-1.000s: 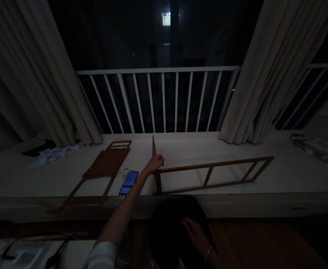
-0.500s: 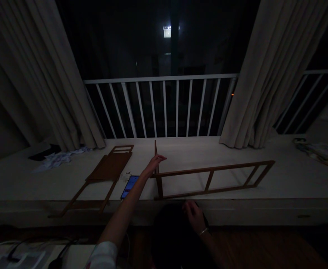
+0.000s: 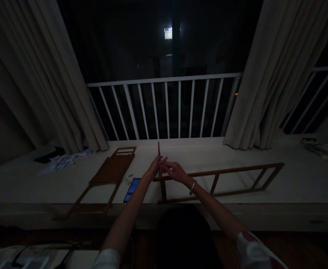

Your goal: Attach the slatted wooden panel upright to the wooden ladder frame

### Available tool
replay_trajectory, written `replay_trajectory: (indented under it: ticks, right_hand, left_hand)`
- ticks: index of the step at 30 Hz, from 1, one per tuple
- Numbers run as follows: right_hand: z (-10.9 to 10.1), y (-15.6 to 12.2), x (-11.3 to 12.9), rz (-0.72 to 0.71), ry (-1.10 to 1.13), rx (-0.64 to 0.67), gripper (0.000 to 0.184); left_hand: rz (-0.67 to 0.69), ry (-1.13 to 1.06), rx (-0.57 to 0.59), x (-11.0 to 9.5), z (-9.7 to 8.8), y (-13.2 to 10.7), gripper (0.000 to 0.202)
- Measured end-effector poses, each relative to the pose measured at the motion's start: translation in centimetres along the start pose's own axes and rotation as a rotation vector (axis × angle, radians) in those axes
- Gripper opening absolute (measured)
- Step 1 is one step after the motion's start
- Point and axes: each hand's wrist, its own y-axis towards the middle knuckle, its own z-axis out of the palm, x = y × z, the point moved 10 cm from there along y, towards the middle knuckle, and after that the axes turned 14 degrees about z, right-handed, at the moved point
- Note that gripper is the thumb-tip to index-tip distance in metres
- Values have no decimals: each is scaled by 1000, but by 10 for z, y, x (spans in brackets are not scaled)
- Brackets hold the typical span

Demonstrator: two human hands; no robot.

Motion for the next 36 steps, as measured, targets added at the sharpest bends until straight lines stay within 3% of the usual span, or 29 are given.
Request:
replay_trajectory:
  ticks: [8, 14, 20, 30, 36]
  right_hand:
    - [34, 17, -20, -23, 48, 285, 27]
    - [44, 17, -28, 21, 103, 416, 28]
    - [44, 19, -31, 78, 138, 409, 25]
    - [49, 17, -30, 46, 127, 396, 23]
    - [48, 17, -26, 51, 113, 379, 23]
  left_hand:
    - [-50, -109, 40, 4, 3, 2, 48]
    - [-58, -132, 16, 8, 3, 2, 47]
    - [-35, -116, 46, 4, 8, 0, 43]
    - [-1, -96, 41, -9, 12, -13, 41]
    - [139, -33, 36, -21, 7, -8, 35]
